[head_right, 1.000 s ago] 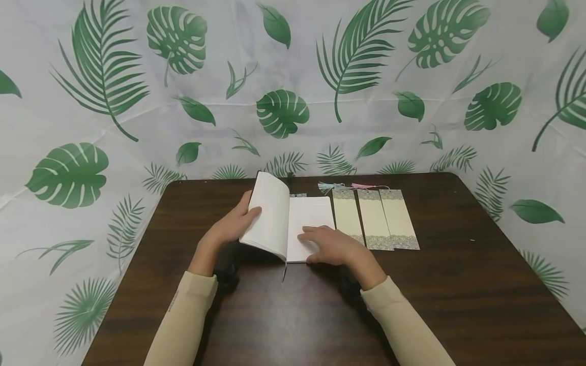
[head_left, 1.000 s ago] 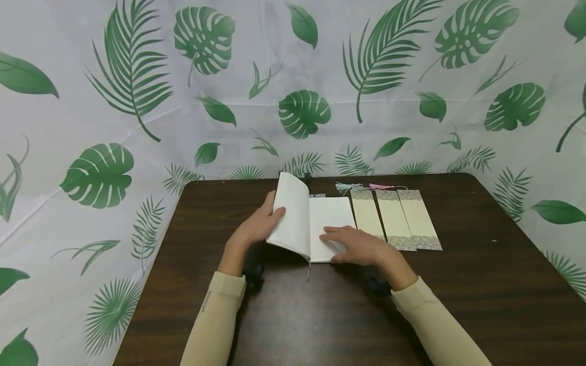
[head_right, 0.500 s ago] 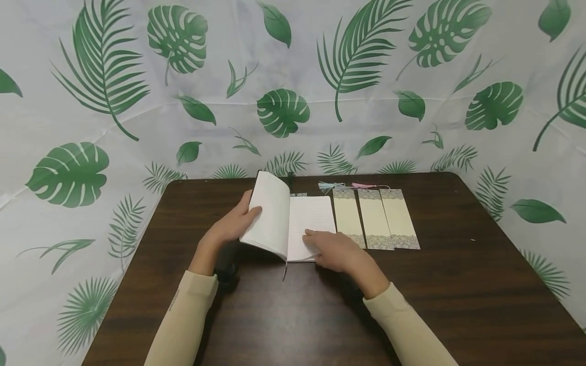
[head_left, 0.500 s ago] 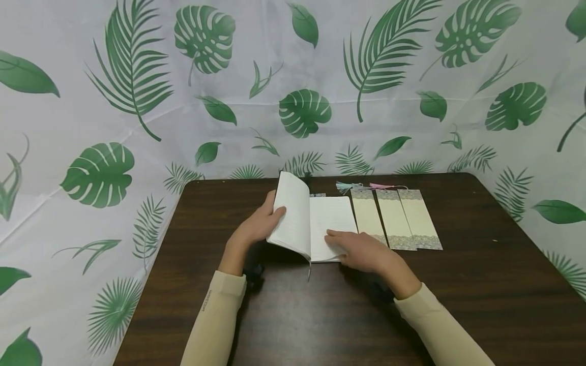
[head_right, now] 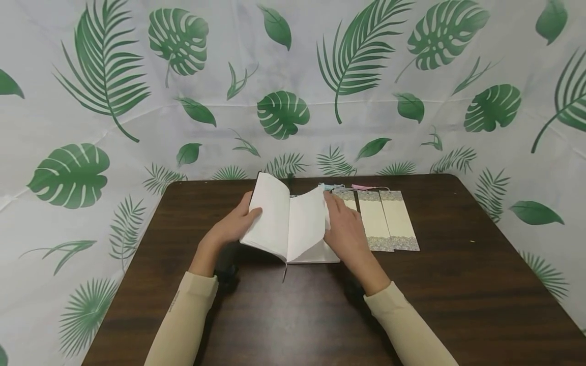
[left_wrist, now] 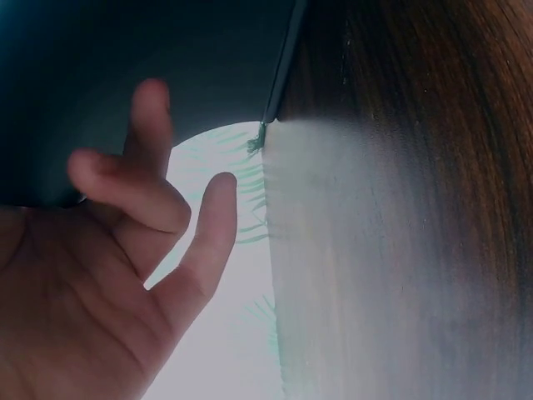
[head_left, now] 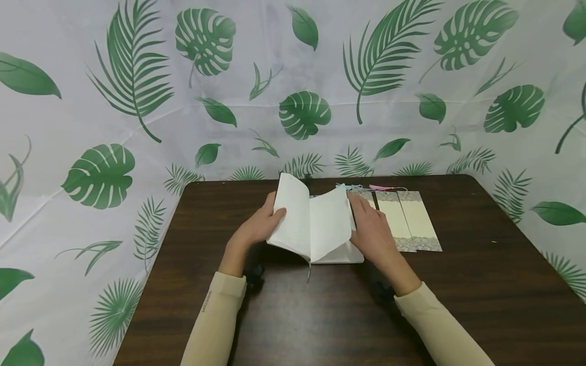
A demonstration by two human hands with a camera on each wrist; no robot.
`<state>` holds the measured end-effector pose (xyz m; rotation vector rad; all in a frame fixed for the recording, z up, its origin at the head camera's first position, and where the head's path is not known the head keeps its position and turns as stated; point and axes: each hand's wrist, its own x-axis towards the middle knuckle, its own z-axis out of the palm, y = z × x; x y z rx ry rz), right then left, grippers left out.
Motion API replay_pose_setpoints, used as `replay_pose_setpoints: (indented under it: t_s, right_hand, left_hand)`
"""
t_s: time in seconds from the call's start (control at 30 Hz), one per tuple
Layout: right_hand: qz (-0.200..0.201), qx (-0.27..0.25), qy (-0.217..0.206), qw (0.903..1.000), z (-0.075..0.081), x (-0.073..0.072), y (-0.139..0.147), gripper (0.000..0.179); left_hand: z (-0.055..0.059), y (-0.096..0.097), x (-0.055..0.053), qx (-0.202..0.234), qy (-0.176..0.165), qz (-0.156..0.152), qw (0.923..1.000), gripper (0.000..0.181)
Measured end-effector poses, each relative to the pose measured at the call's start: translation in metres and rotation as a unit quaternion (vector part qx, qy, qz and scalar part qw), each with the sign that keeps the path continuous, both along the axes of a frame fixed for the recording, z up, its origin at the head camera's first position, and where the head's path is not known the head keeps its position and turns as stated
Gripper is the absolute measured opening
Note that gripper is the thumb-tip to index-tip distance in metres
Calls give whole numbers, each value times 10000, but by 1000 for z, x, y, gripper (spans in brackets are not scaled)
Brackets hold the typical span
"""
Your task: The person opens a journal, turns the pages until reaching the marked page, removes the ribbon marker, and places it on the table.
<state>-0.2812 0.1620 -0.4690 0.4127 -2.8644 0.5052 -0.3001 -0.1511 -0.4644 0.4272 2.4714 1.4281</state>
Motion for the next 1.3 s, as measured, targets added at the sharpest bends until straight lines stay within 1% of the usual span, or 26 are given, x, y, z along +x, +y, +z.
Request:
replay_pose_setpoints:
  t_s: [0.07, 0.1, 0.17, 0.27, 0.33, 0.4, 0.5, 0.57, 0.63, 0.77, 0.87, 0.97, 1.1, 1.2, 1.3]
  right_hand:
    - [-145, -246, -25, 9996, -2, 1, -3, 88]
    - [-152, -330, -83, 9993, -4, 2, -4, 88]
    - [-78, -470, -245, 9986, -8, 4, -8, 76]
    - [301, -621, -460, 9966, -15, 9, -16, 51]
    - [573, -786, -667, 9930, -17, 12, -22, 40]
    - [884, -918, -873, 9880, -17, 15, -26, 41]
    - [1237, -1174, -1187, 9782, -18, 19, -32, 47]
    - [1439, -1249, -1306, 9730, -19, 21, -34, 50]
    - [1640, -1263, -1368, 9687, -19, 24, -36, 52]
    - [2162, -1085, -1299, 9616, -18, 27, -41, 54]
    - [2447, -924, -1226, 9574, -18, 30, -45, 56]
    - [2496, -820, -1259, 9566, -19, 34, -48, 59]
    - [2513, -762, -1315, 9559, -21, 37, -49, 61]
    - [2377, -753, -1280, 9599, -23, 37, -48, 64]
    - [2105, -702, -1326, 9660, -25, 35, -46, 72]
  left_hand:
    - [0, 0, 0, 21, -14, 2, 10000, 71]
    - [0, 0, 0, 40, -28, -8, 10000, 70]
    - [0, 0, 1, 87, -63, -14, 9999, 69]
    - [0, 1, 1, 185, -111, -35, 9998, 66]
    - [-1, 1, 0, 233, -153, -74, 9996, 66]
    - [-2, 1, -1, 255, -193, -88, 9995, 66]
    - [-4, 0, -2, 216, -203, -81, 9995, 67]
    - [-3, 1, 0, 218, -175, -54, 9996, 67]
    - [-2, 2, 0, 315, -117, -96, 9994, 67]
    - [1, 5, 2, 740, -125, -174, 9970, 65]
    - [2, 5, 3, 973, -177, -144, 9950, 66]
    - [1, 5, 3, 1063, -208, -168, 9940, 65]
    - [1, 3, 2, 999, -211, -205, 9946, 63]
    - [0, 3, 2, 931, -167, -188, 9953, 62]
    - [-1, 4, 0, 945, -138, -229, 9952, 62]
